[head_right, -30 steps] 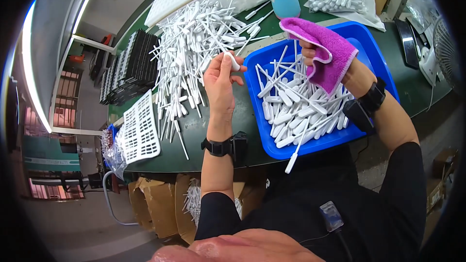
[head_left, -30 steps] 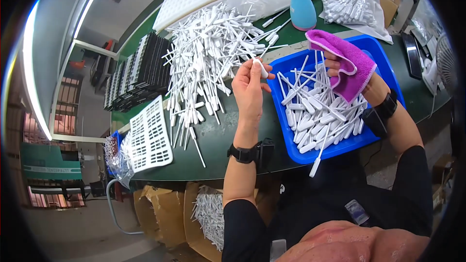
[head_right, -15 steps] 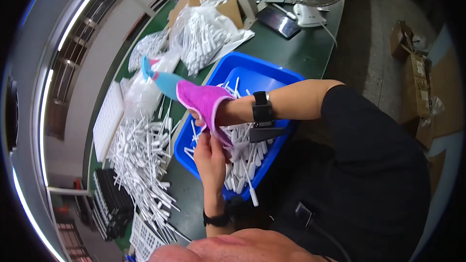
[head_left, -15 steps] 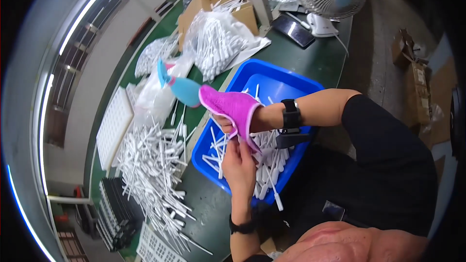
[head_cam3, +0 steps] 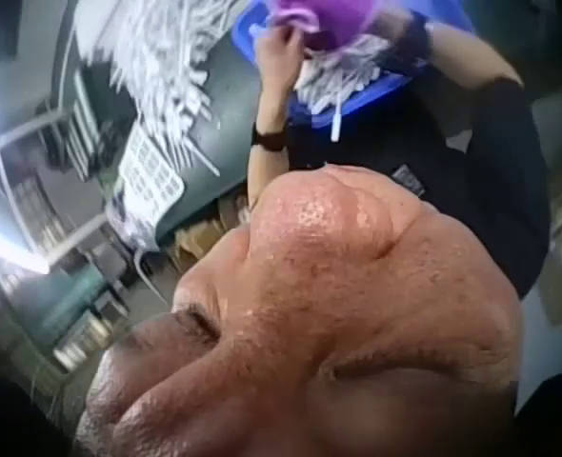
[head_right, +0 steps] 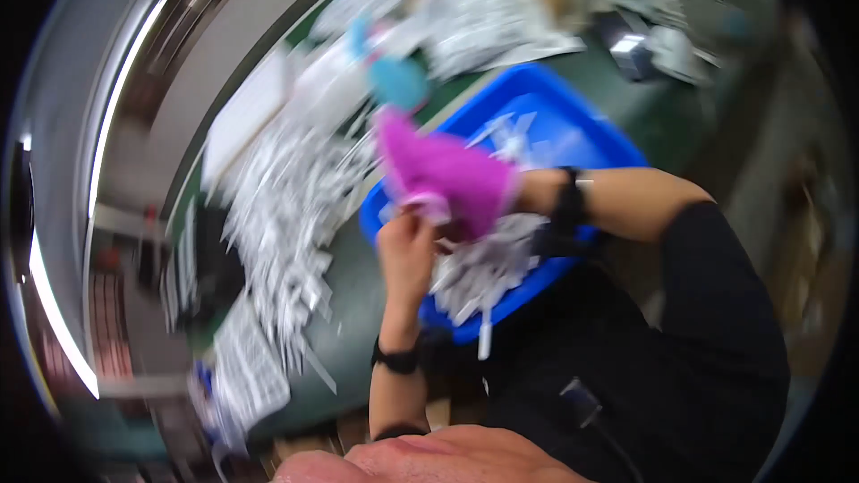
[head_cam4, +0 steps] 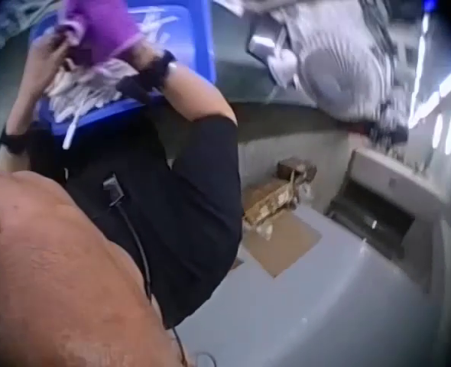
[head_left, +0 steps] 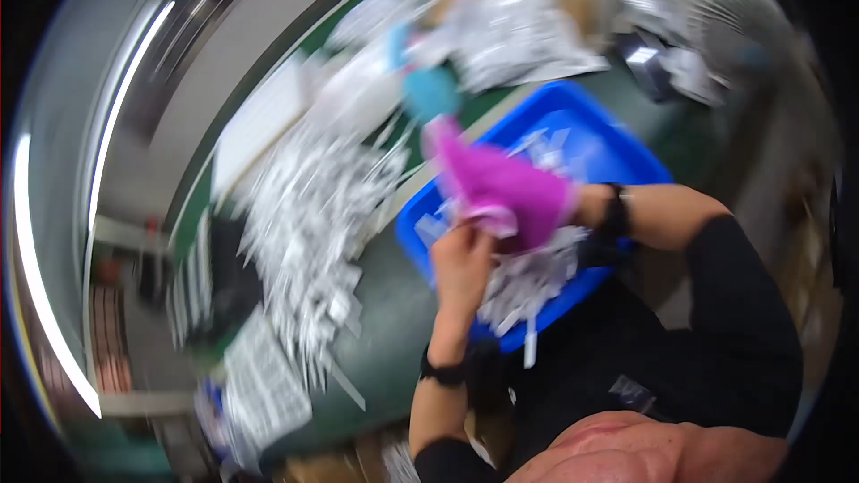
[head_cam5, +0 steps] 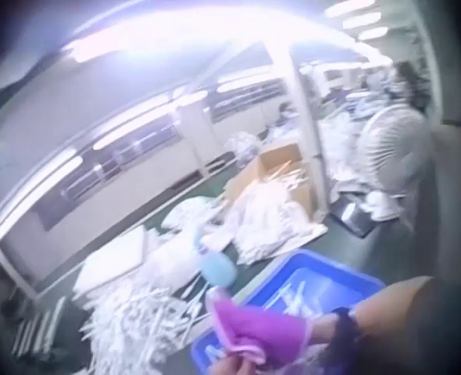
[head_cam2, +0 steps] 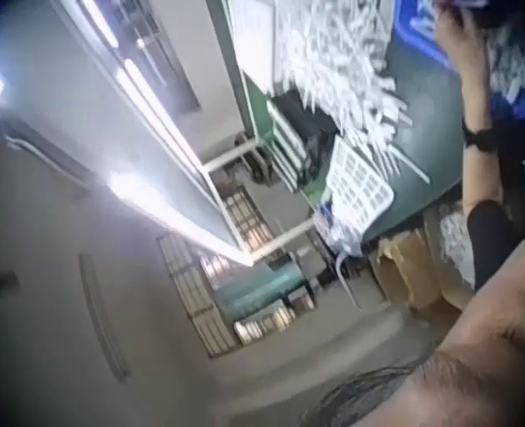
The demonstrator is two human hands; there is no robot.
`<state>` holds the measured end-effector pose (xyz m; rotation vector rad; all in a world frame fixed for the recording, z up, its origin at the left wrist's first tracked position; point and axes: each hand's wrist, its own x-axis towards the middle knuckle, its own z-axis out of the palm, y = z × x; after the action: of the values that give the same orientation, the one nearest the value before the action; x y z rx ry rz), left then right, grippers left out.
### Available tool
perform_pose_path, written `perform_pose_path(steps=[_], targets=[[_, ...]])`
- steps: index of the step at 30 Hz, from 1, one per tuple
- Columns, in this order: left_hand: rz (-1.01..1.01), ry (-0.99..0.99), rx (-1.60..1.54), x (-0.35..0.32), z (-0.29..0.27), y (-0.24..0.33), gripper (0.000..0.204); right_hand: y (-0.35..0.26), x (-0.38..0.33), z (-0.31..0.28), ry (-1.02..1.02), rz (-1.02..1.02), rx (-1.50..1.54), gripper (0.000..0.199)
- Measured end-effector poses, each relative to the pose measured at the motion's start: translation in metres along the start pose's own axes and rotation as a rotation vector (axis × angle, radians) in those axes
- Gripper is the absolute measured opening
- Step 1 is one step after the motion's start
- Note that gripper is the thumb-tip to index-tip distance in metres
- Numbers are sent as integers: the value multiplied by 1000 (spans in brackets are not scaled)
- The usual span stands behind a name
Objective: The person picks up a white swab from a blue tray, wipes the tip with a purple cloth, and places it back into the tray. This process is repeated for several swabs, occasionally reaching into a cardboard box to retrieve more swabs to add to the tray.
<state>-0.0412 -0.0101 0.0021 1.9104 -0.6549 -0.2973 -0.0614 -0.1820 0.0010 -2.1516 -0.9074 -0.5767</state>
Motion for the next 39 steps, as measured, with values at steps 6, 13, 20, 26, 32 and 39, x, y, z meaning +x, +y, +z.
perform_pose_path(steps=[6, 13, 20, 26, 32, 39], targets=[[185, 335, -152, 8, -42, 6, 32, -12, 4, 6, -168, 157, -162, 46], [233, 479, -755, -3, -49, 1, 33, -12, -25, 18, 91, 978, 1367, 39], [281, 608, -779, -3, -35, 7, 24, -21, -19, 2, 215, 870, 1659, 35], [302, 665, -768, 2, -28, 19, 15, 2, -30, 14, 33, 794, 933, 35], [949, 736, 221, -24, -24, 36, 9, 29, -43, 23, 301, 1040, 1670, 38], [372, 546, -498, -26, -33, -13, 17, 1, 1, -2, 73, 396, 1300, 40]])
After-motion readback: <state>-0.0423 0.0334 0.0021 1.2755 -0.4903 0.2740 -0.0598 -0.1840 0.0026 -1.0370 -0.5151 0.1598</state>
